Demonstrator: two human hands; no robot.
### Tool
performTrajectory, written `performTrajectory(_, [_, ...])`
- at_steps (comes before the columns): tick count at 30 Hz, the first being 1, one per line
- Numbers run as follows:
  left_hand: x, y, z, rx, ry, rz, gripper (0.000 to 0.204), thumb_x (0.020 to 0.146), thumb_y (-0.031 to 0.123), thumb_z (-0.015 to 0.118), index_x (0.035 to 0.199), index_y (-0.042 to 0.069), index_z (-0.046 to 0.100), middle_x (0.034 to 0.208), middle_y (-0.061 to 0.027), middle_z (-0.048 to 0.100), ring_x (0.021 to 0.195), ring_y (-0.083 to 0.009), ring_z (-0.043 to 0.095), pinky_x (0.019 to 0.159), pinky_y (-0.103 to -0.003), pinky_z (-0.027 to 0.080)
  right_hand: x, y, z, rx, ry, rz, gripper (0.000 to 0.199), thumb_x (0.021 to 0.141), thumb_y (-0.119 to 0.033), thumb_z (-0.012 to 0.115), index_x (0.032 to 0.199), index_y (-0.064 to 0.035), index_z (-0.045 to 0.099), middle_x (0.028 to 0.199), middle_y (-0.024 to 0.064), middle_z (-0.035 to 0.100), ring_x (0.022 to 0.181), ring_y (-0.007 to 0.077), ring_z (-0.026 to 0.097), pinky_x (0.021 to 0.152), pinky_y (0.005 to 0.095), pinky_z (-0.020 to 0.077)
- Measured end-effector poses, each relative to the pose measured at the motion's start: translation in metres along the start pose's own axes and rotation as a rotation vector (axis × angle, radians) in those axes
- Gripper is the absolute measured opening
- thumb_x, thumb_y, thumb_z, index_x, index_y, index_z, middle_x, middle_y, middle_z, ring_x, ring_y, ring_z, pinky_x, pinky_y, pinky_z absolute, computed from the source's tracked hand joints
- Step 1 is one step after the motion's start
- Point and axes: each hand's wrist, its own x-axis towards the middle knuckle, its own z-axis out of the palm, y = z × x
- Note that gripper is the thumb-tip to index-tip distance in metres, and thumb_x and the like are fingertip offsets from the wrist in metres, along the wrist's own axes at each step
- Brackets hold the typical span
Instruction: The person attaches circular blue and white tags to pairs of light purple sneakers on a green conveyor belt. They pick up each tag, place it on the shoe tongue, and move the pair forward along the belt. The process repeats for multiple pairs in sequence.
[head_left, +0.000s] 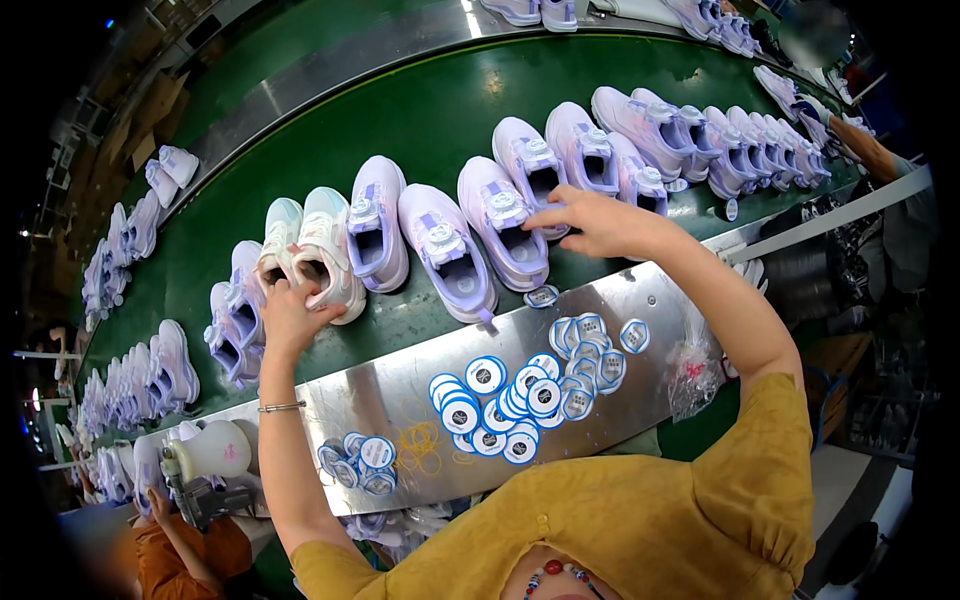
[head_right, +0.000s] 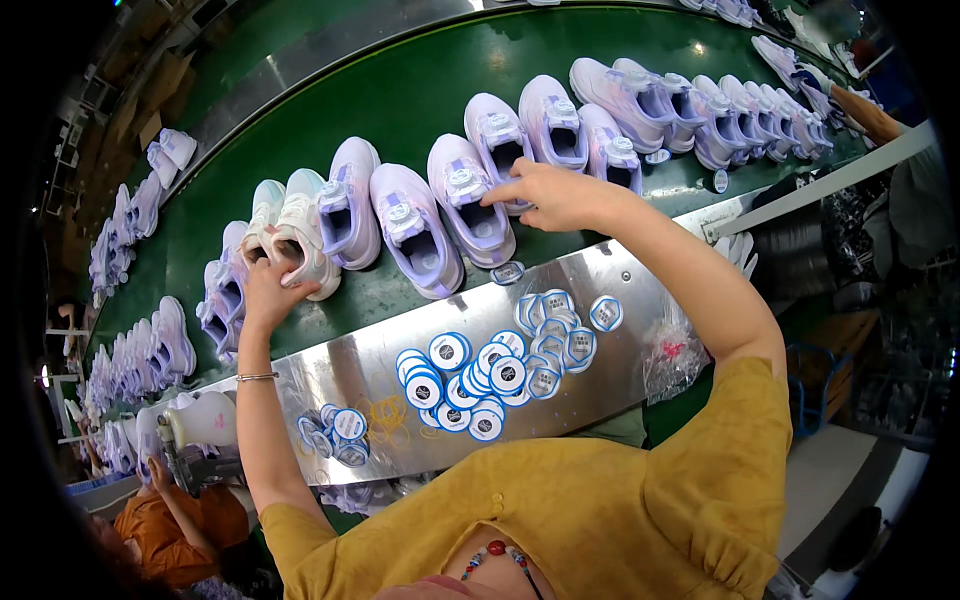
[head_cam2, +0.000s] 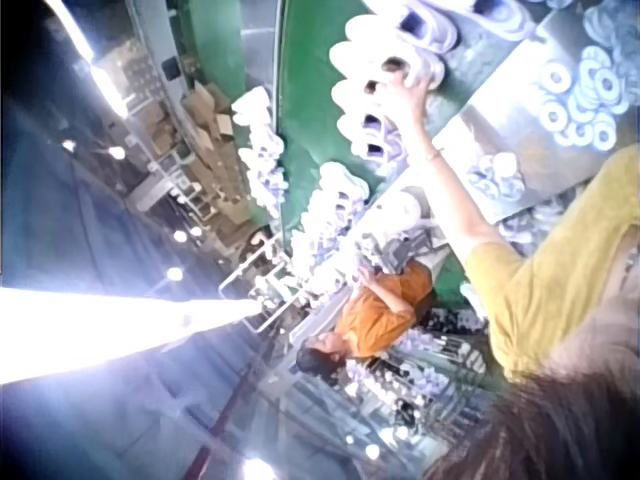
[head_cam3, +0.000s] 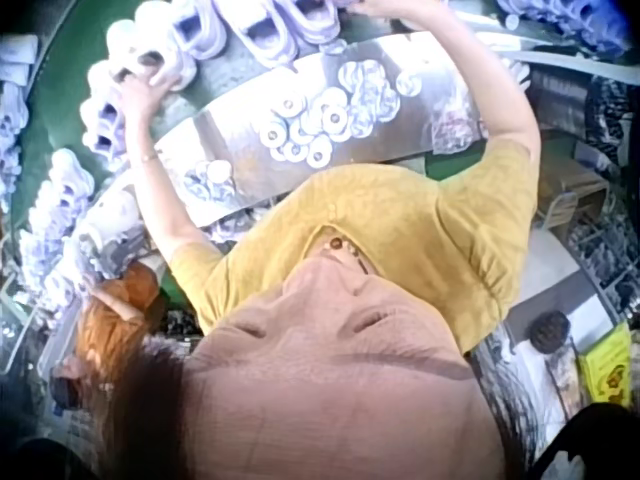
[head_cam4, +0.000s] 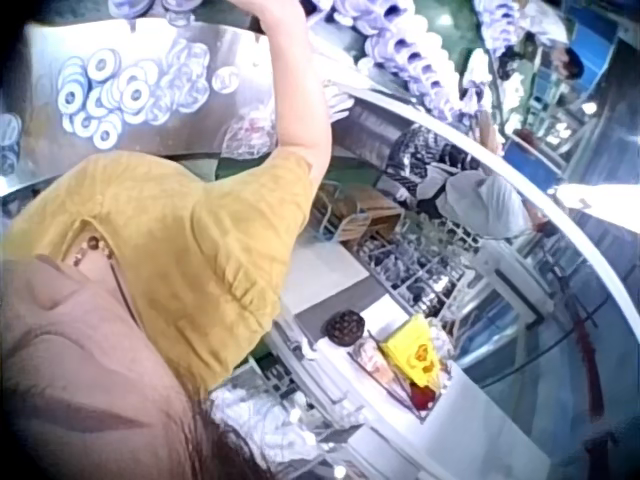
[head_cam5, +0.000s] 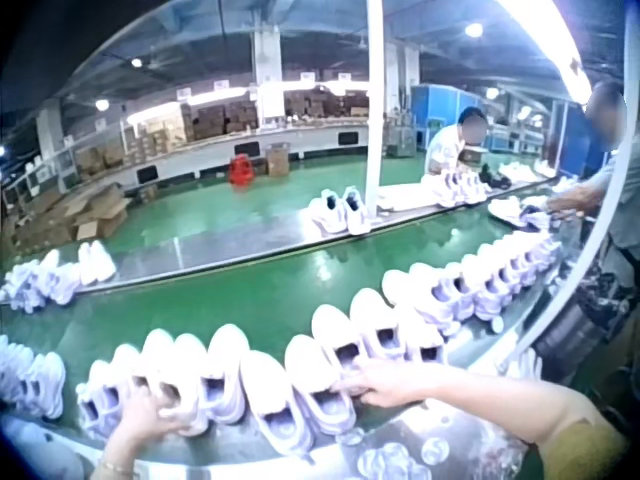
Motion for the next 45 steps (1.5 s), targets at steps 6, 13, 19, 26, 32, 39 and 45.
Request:
performTrajectory(6, [-0.003,-0.003,0.002,-0.005,-0.039,-0.019,0.046,0.063,0.046,0.080,0.095,0.014,0.071,0.097,-0.0121,0.057,0.100,-0.0307,0.053,0.080,-0.045,0.044,-0.017,-0.041,0.001,-0.296,0.018,0.129,0.058,0.072,-0.030,0.074,0.127,-0.0262,0.056,0.135,0.0301,0.038,0.098,0.0405,0.062,0.081,0.0431,0.0520])
performTrajectory(13, [0.000,0.008,-0.004,0.011,-0.038,-0.008,0.048,0.063,0.050,0.077,0.096,0.016,0.072,0.098,-0.0125,0.058,0.103,-0.0304,0.052,0.079,-0.045,0.044,0.003,-0.035,0.033,-0.286,0.143,0.133,0.053,0.064,-0.046,0.079,0.107,-0.0162,0.067,0.104,0.0207,0.045,0.089,0.0405,0.056,0.078,0.0424,0.0496])
performTrajectory(19, [-0.002,0.011,0.000,0.013,-0.002,-0.005,0.042,0.065,0.050,0.075,0.088,0.015,0.073,0.100,-0.0139,0.058,0.103,-0.0312,0.050,0.079,-0.048,0.043,0.005,0.000,-0.003,0.006,0.228,-0.020,0.038,0.071,-0.040,0.077,0.092,-0.0103,0.069,0.093,0.0147,0.050,0.083,0.0290,0.055,0.073,0.0389,0.0455])
performTrajectory(26, [-0.012,0.031,0.003,0.021,0.029,0.112,0.036,0.066,0.046,0.074,0.085,0.015,0.074,0.096,-0.0137,0.058,0.100,-0.0314,0.050,0.080,-0.048,0.038,-0.035,-0.042,-0.085,0.767,0.577,-0.030,0.032,0.085,-0.019,0.069,0.109,-0.0002,0.058,0.095,0.0004,0.059,0.082,0.0084,0.056,0.075,0.0251,0.0459])
performTrajectory(32, [0.008,0.123,0.026,-0.005,0.124,0.286,0.034,0.064,0.046,0.075,0.081,0.016,0.074,0.092,-0.0123,0.059,0.098,-0.0292,0.050,0.081,-0.048,0.036,-0.058,-0.053,-0.098,0.666,0.755,-0.102,0.033,0.084,-0.019,0.072,0.106,0.0000,0.057,0.103,-0.0008,0.051,0.093,0.0087,0.051,0.081,0.0235,0.0419])
performTrajectory(39, [0.029,0.152,0.029,-0.046,0.020,0.253,0.030,0.060,0.041,0.073,0.083,0.021,0.074,0.097,-0.0099,0.063,0.100,-0.0302,0.052,0.088,-0.061,0.033,0.053,-0.150,-0.086,0.265,0.715,-0.411,0.027,0.074,-0.022,0.077,0.089,-0.0015,0.067,0.089,0.0056,0.054,0.075,0.0146,0.052,0.063,0.0268,0.0411])
performTrajectory(45, [0.042,0.160,0.105,-0.839,0.725,0.476,0.064,0.066,0.032,0.071,0.125,0.017,0.052,0.118,-0.0165,0.053,0.105,-0.0400,0.048,0.087,-0.062,0.034,0.221,-0.256,0.021,-0.206,0.459,-0.449,0.043,0.075,-0.052,0.067,0.085,-0.0107,0.071,0.090,0.0196,0.056,0.083,0.0323,0.057,0.070,0.0406,0.0487])
